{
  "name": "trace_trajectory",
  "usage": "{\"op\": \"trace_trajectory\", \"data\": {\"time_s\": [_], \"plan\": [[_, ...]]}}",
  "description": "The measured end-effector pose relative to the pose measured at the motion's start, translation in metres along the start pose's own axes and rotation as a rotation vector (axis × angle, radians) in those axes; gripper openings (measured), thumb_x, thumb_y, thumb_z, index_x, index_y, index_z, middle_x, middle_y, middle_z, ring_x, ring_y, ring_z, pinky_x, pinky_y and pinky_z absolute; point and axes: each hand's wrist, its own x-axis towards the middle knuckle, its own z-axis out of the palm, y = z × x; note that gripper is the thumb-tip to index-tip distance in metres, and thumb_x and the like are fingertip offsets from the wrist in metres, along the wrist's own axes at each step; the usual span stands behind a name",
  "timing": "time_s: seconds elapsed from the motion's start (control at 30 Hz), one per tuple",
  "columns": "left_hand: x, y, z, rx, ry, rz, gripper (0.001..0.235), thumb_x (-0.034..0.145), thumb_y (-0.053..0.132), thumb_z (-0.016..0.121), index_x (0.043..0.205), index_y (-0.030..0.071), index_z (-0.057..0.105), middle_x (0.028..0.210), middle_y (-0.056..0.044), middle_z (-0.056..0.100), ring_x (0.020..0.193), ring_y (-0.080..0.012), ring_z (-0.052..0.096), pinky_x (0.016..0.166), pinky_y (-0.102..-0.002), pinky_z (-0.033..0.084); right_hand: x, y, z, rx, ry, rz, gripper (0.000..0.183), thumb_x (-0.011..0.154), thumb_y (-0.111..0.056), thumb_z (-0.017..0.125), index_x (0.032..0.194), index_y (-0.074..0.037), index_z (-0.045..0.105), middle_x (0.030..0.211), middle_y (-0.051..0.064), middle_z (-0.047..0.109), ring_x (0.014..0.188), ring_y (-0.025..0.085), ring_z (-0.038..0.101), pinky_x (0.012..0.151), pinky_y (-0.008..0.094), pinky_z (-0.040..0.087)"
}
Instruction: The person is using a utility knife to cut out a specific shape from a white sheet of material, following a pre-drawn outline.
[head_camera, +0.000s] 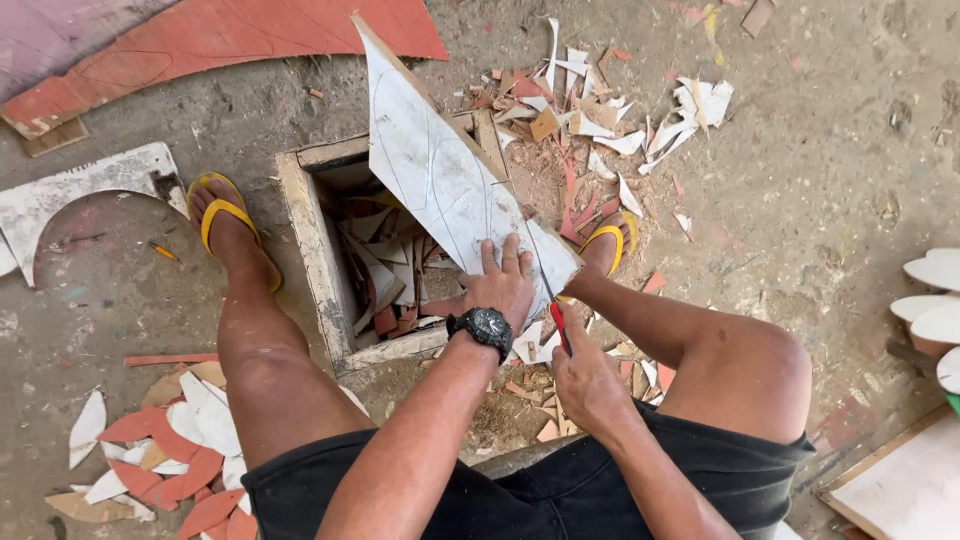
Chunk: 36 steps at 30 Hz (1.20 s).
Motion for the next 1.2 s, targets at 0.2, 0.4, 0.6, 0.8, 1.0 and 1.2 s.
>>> {"op": "trace_trajectory", "data": {"time_s": [0.2,0.4,0.6,0.8,1.0,1.2], "plan": [[-0.014,0.001,-0.027,0.367,-0.097,0.104,0.079,0.090,0.028,0.060,0.159,0.008,0.027,0.168,-0.019,0.012,0.149,-0.0395,0.024,0.102,-0.070,0.043,0.020,0.036,0.008,-0.086,0.057,-0.195,0.065,0.105,-0.021,0.038,0.166,-0.028,0.018,0.068,0.011,0.059,0.058,0.026,0.049,0.061,0.042,0.037],[-0.008,0.002,-0.036,0.105,-0.207,0.054,0.087,0.091,0.013,0.069,0.159,0.001,0.017,0.169,-0.019,0.007,0.152,-0.0434,0.016,0.102,-0.075,0.040,0.011,0.015,0.009,-0.104,0.075,-0.125,0.069,0.105,-0.022,0.036,0.169,-0.028,0.011,0.080,0.018,0.070,0.068,0.032,0.061,0.071,0.048,0.044],[-0.012,-0.001,-0.045,-0.026,-0.226,0.028,0.092,0.084,-0.016,0.065,0.160,0.001,0.017,0.170,-0.017,0.005,0.153,-0.0403,0.013,0.107,-0.076,0.034,-0.008,0.007,-0.010,-0.132,0.038,-0.132,0.065,0.104,-0.024,0.036,0.166,-0.019,0.019,0.077,0.019,0.065,0.057,0.033,0.051,0.060,0.048,0.037],[-0.010,-0.004,-0.040,-0.047,-0.222,0.022,0.080,0.091,-0.015,0.044,0.161,0.006,0.014,0.170,-0.015,0.002,0.153,-0.0384,0.011,0.108,-0.074,0.034,-0.075,0.046,-0.014,-0.083,0.023,0.111,0.068,0.098,-0.035,0.039,0.164,-0.048,0.027,0.106,0.009,0.079,0.099,0.030,0.072,0.095,0.029,0.046],[-0.011,0.000,-0.043,-0.037,-0.212,0.010,0.076,0.092,-0.015,0.045,0.160,0.002,0.016,0.170,-0.017,0.003,0.153,-0.0401,0.011,0.107,-0.075,0.034,-0.011,0.013,-0.008,-0.051,0.012,-0.129,0.054,0.101,-0.017,0.033,0.155,-0.018,0.033,0.078,0.022,0.065,0.050,0.031,0.046,0.054,0.046,0.033],[0.001,-0.004,0.020,-0.094,0.027,0.053,0.099,0.070,-0.002,0.088,0.152,-0.003,0.035,0.166,-0.024,0.022,0.149,-0.0455,0.027,0.098,-0.084,0.033,-0.003,-0.003,-0.008,-0.113,0.012,-0.066,0.067,0.101,-0.021,0.036,0.166,-0.023,0.020,0.136,0.025,0.053,0.120,0.045,0.051,0.101,0.056,0.038]]}}
